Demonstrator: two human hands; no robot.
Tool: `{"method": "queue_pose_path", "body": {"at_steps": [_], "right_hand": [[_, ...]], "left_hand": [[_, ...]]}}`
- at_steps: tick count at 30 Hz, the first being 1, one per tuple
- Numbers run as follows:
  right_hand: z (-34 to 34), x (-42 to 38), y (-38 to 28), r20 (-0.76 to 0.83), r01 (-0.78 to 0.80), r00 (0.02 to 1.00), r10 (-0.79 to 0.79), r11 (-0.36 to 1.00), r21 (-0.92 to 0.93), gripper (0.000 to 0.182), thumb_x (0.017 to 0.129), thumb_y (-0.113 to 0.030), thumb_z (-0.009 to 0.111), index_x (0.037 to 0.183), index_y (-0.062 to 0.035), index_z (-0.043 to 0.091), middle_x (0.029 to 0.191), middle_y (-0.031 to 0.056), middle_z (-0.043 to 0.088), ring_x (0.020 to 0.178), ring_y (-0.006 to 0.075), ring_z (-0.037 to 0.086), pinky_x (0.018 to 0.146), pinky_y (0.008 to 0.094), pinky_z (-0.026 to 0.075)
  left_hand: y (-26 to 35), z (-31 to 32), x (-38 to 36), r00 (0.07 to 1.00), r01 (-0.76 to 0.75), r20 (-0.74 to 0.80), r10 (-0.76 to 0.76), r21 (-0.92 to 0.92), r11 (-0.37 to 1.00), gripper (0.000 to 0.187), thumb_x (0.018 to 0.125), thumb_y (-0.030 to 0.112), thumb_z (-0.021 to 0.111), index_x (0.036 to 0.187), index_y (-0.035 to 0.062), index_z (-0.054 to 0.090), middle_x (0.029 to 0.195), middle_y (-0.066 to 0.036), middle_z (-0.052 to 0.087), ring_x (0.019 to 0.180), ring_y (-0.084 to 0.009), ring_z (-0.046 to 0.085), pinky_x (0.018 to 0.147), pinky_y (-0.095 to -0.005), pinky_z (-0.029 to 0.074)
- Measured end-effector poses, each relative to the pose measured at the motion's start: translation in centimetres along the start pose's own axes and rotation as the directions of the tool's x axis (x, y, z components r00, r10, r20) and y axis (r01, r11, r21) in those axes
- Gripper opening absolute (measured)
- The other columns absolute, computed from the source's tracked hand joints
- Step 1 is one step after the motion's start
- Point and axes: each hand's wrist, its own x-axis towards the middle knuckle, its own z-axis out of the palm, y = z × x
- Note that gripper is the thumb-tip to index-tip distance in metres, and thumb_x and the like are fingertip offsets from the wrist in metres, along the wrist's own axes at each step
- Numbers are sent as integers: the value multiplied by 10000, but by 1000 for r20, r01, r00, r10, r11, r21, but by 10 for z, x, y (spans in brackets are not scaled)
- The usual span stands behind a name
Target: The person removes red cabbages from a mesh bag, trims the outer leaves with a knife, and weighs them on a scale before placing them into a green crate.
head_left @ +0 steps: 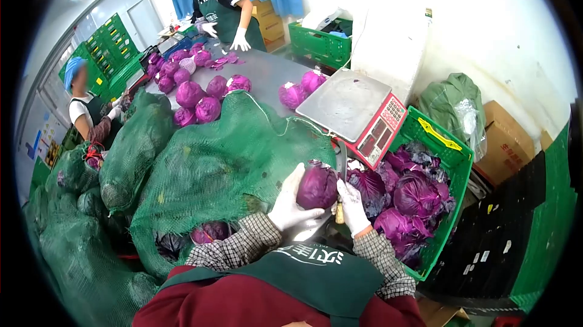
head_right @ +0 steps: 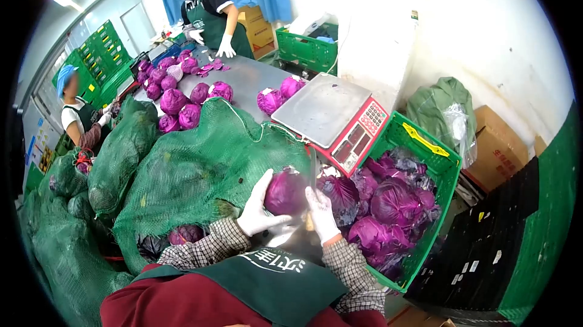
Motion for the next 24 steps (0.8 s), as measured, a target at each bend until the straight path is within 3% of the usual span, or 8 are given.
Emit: {"method": "queue_pose_path", "body": {"at_steps": [2,5,6,10,14,19,20,24], "right_hand": [[-11,16,22,21,61,998,-59,989,-137,401,946,-310,598,1205,-5,591,725,9,563,476,74,468,442,233,391],[-22,19,35,146,289,956,-256,911,-295,419,924,-252,622,1278,-33,575,907,52,636,554,73,495,481,215,416],[-20,9,24,179,206,971,-157,932,-298,413,917,-227,621,1275,-25,576,1018,88,641,681,105,553,562,230,463],[-16,-12,2,276,296,942,-188,854,-428,379,915,-164,599,1254,3,578,1200,165,620,1038,213,610,894,322,480],[-17,-29,-8,228,332,942,-247,791,-514,354,926,-144,567,1241,17,569,1206,188,611,1100,267,595,954,344,459],[-15,-51,-17,300,392,918,-259,702,-594,477,996,-227,458,1365,70,399,1317,240,491,905,247,609,812,307,491],[-13,-51,-15,334,468,884,-328,632,-618,466,1005,-210,428,1374,71,387,1372,255,449,1124,296,582,955,334,460],[-6,-52,-14,292,374,927,-236,655,-657,451,1010,-175,389,1380,82,369,1440,258,374,1350,339,369,1103,364,316]], "left_hand": [[-7,4,-12,998,43,50,-40,-74,996,1173,614,410,855,1463,-48,186,1482,-288,241,1386,-411,264,1147,-434,242],[-12,-2,-32,969,244,88,-232,-177,953,1190,605,414,863,1470,-36,182,1362,-248,389,1288,-376,388,1093,-439,328],[-5,-14,-30,929,367,159,-334,-287,885,1198,601,418,865,1471,-35,178,1309,-230,437,1245,-360,429,1071,-437,357],[1,-23,-8,964,73,237,-123,210,975,1287,559,505,865,1472,-48,146,1403,-297,331,1330,-426,317,1119,-460,285],[-1,7,-12,903,314,345,-255,-126,941,1189,596,492,836,1436,-73,213,1408,-324,303,1340,-436,302,1111,-480,284],[20,3,0,964,105,220,-151,208,973,1089,584,430,826,1395,-62,292,1396,-297,333,1295,-415,361,1073,-476,331],[21,4,2,976,40,194,-102,301,953,1080,577,423,826,1389,-59,302,1397,-294,334,1287,-414,369,1067,-475,337],[19,13,3,987,-32,157,-34,396,918,1086,572,436,815,1403,-46,309,1369,-296,387,1260,-432,410,1062,-468,342]]}}
